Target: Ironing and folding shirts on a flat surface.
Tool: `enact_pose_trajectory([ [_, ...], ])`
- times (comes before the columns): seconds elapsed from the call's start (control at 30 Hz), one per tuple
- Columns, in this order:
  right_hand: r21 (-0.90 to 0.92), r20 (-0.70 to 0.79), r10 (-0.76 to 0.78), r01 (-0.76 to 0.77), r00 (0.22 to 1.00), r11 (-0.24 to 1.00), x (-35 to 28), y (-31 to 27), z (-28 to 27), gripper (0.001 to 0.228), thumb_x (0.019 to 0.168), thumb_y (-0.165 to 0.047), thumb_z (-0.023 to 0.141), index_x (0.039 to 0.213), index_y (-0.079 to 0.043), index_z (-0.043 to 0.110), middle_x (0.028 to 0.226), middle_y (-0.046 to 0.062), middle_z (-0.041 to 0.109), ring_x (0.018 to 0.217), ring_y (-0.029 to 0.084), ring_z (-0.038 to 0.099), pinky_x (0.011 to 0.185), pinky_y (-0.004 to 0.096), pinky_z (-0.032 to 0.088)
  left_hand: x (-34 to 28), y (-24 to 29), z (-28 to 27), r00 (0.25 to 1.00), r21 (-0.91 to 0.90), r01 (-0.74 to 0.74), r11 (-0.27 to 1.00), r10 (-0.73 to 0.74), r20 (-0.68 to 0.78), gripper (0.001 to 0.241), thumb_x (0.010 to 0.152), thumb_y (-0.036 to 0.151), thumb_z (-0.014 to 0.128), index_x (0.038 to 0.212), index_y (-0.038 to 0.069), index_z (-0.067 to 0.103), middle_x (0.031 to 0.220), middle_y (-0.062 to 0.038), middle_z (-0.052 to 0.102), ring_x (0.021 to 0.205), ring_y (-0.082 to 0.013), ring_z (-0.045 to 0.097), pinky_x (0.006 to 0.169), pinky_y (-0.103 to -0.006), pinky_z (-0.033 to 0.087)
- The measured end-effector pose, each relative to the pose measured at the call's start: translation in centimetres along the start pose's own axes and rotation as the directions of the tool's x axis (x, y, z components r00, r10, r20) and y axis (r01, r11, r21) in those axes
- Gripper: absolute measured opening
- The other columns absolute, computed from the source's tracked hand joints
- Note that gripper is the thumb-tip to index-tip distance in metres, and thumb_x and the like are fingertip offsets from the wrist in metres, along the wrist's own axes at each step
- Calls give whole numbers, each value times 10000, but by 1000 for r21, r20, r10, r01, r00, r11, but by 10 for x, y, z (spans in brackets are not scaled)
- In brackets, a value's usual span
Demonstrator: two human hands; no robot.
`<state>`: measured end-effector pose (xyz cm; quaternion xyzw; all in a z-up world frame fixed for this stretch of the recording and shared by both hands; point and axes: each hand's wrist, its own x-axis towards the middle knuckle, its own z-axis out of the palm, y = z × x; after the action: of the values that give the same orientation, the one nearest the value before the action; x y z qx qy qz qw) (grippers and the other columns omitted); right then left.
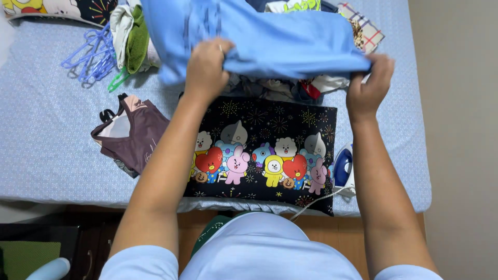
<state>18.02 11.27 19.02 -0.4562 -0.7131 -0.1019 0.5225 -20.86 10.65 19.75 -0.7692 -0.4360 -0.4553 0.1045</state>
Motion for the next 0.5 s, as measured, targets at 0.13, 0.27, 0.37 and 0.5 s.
enact_pose_trajectory([
  [0.13,-115,306,32,4,952,993,-99,41,-4,149,902,-36,654,1037,4,607,974,191,571,949,407,548,875,494,455,-91,19,22,858,78,174,982,-190,478,338,805,-9,640,1111,129,674,1038,-125,666,994,-366,653,800,-520,528],
  [0.27,-219,655,182,-46,733,975,-197,60,-7,219,852,-148,727,1041,-47,681,988,146,653,957,366,597,879,471,498,-193,32,58,708,93,104,990,-139,692,234,877,106,609,1096,144,682,1041,-137,626,1005,-341,645,765,-483,554],
  [0.37,-302,780,258,-18,571,953,-246,64,-14,235,823,-209,764,997,-69,690,991,129,657,956,342,612,874,457,513,-242,45,68,653,121,74,990,-139,745,243,838,114,608,1068,136,682,1064,-128,618,1035,-327,630,773,-458,558],
  [0.5,-402,801,394,-83,451,912,-268,37,-26,434,801,-349,797,1127,-96,664,1145,126,626,1100,338,605,959,449,512,-281,57,71,682,145,95,985,-170,711,285,881,79,630,1165,84,646,1050,-92,629,1037,-309,629,841,-440,561],
])
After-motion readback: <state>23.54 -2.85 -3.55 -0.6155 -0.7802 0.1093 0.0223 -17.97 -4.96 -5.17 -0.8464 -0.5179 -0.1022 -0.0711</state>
